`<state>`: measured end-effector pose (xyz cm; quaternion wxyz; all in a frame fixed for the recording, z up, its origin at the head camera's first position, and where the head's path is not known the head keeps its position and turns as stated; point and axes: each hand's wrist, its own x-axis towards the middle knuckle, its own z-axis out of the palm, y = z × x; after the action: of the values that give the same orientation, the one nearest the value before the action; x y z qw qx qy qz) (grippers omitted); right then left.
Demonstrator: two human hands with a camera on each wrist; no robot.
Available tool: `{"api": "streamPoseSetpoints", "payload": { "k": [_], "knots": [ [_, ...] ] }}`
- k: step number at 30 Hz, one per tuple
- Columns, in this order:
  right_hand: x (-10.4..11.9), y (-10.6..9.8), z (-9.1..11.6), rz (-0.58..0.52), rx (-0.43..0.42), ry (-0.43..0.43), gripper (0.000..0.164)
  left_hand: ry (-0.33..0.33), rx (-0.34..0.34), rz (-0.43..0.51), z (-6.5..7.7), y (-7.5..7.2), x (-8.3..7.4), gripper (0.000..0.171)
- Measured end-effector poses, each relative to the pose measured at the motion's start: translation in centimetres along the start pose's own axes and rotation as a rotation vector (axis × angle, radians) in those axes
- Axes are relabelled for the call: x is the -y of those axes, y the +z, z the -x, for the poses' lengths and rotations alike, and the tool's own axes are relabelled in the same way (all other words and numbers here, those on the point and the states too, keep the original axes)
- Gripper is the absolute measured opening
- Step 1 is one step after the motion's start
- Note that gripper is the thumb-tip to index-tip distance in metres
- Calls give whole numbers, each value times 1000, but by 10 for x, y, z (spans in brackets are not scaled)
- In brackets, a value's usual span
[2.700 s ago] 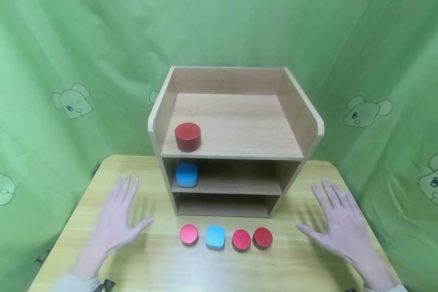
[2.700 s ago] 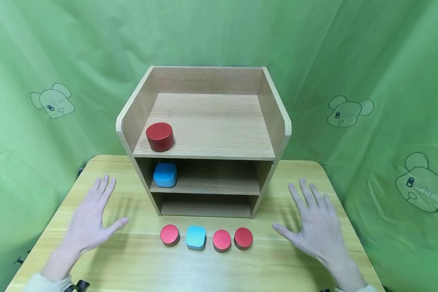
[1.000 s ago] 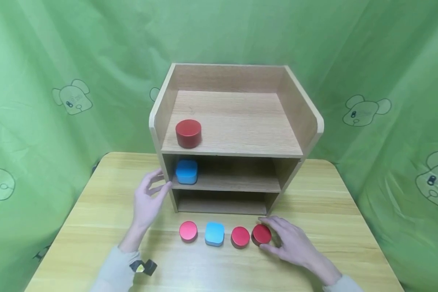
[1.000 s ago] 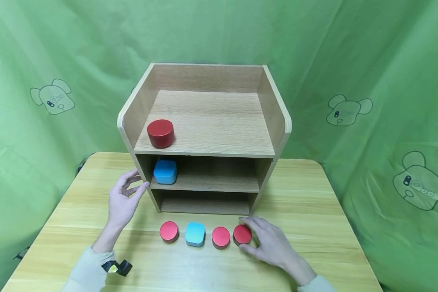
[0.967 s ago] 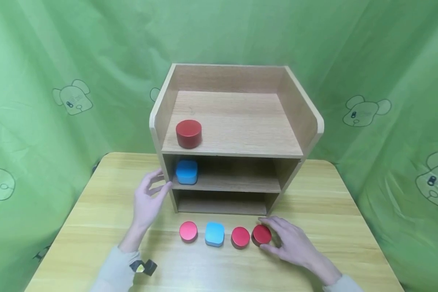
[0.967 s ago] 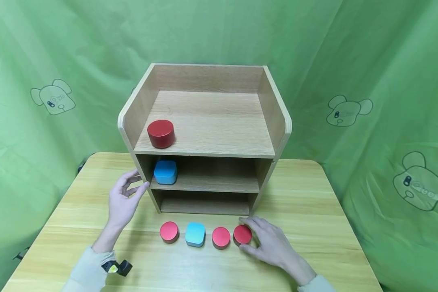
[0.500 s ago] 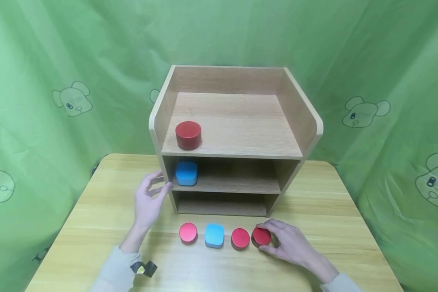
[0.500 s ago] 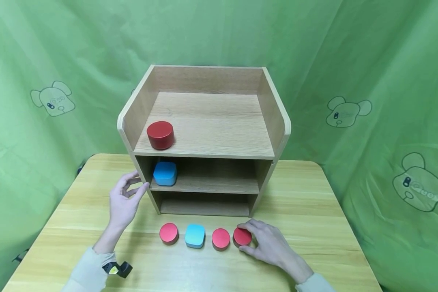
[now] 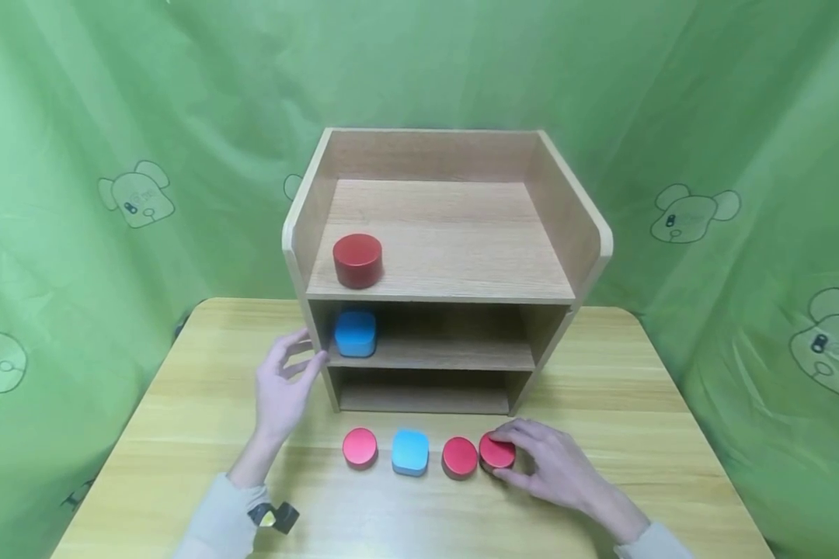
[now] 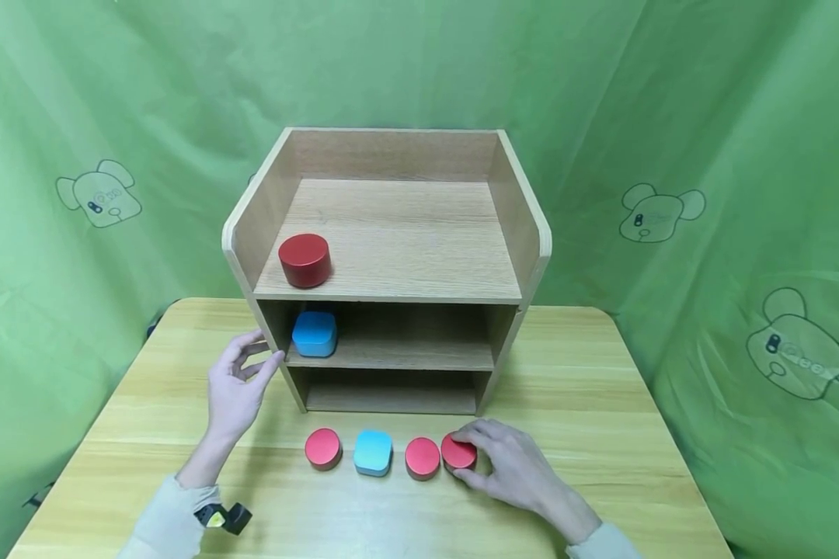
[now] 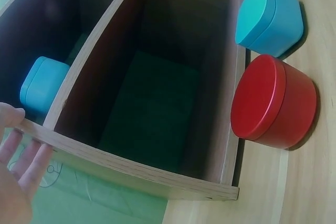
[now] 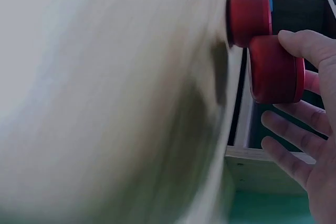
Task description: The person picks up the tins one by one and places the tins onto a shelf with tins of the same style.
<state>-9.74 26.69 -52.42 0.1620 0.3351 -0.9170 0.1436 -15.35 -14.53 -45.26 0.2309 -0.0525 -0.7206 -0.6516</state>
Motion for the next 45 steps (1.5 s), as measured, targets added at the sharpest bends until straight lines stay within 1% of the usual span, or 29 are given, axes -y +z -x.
{"api": "streamPoseSetpoints", "payload": {
  "k": [3, 7, 10, 14, 17, 22, 26, 34, 37, 45],
  "knots": [
    [2, -6, -5, -21, -50, -56, 55, -6, -4, -5, 0, 0, 0, 44],
    [4, -17, -16, -56, -116, -126, 53, -14, -10, -13, 0, 0, 0, 43],
    [9, -27, -24, -70, -138, -138, 48, -14, -10, -16, 0, 0, 0, 43],
    [19, -41, -34, -105, -142, -134, 49, -9, -5, -11, 0, 0, 1, 43],
    [26, -49, -43, -142, -175, -169, 48, -2, -4, -4, 0, 1, 0, 43],
    [34, -57, -58, -168, -278, -258, 45, 0, -4, -9, 0, 1, -1, 43],
    [39, -66, -71, -167, -346, -306, 46, -4, -1, -15, 0, 1, -1, 43],
    [45, -86, -96, -196, -384, -355, 43, -18, 7, -15, 1, 0, 0, 43],
    [47, -92, -105, -216, -396, -379, 42, -8, 11, -9, 1, 0, -1, 43],
    [56, -107, -128, -263, -427, -423, 46, 19, 5, -10, 1, -1, 1, 42]
  ]
}}
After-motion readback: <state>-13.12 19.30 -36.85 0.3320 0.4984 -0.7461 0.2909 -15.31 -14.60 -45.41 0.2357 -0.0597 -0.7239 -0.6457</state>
